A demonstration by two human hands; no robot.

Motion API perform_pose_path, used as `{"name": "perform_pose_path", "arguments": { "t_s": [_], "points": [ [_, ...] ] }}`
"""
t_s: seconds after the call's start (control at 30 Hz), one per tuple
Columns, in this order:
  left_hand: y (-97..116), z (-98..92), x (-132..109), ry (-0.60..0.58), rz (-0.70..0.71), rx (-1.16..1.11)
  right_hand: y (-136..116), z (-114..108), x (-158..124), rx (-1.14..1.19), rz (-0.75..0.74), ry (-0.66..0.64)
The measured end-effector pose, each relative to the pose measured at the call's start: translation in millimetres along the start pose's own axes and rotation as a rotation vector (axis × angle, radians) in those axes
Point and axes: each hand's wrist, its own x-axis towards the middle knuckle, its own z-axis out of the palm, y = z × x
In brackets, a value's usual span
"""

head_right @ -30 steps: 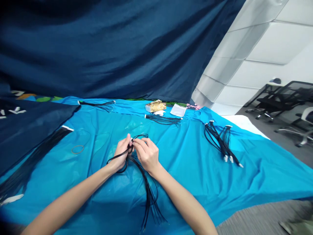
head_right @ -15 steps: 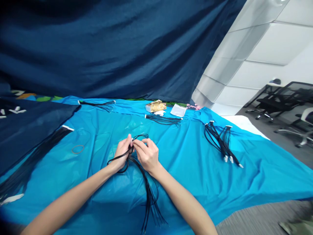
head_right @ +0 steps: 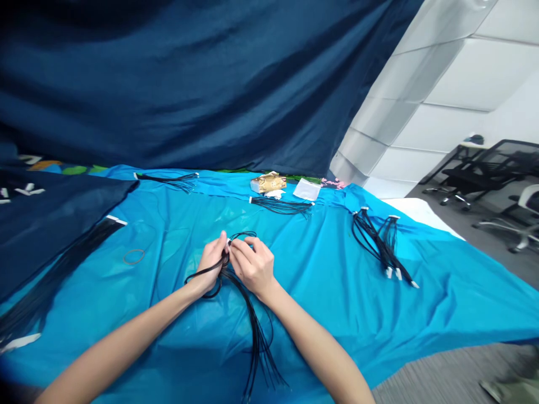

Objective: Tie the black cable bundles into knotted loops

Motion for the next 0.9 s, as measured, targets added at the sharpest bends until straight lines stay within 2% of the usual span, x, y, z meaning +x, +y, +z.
{"name": "perform_pose_path", "arguments": {
  "t_s": [0.43, 0.67, 0.8, 0.9],
  "points": [
    [-1, -0.6, -2, -0.043, -0.005, 0.039, 1, 0, 0, 0.034, -0.026, -0.022],
    [5, -5.1, 8, -0.061, -0.076, -0.119, 7, 0, 1, 0.248, 0.057, -0.065],
    [12, -13.6, 16, -0.090, -0.116, -0.232, 8, -6, 2, 0.411, -0.051, -0.057],
    [17, -17.6, 18, -0.118, -0.134, -0.287, 8, -9, 2, 0.507, -0.110, -0.101]
  ]
}}
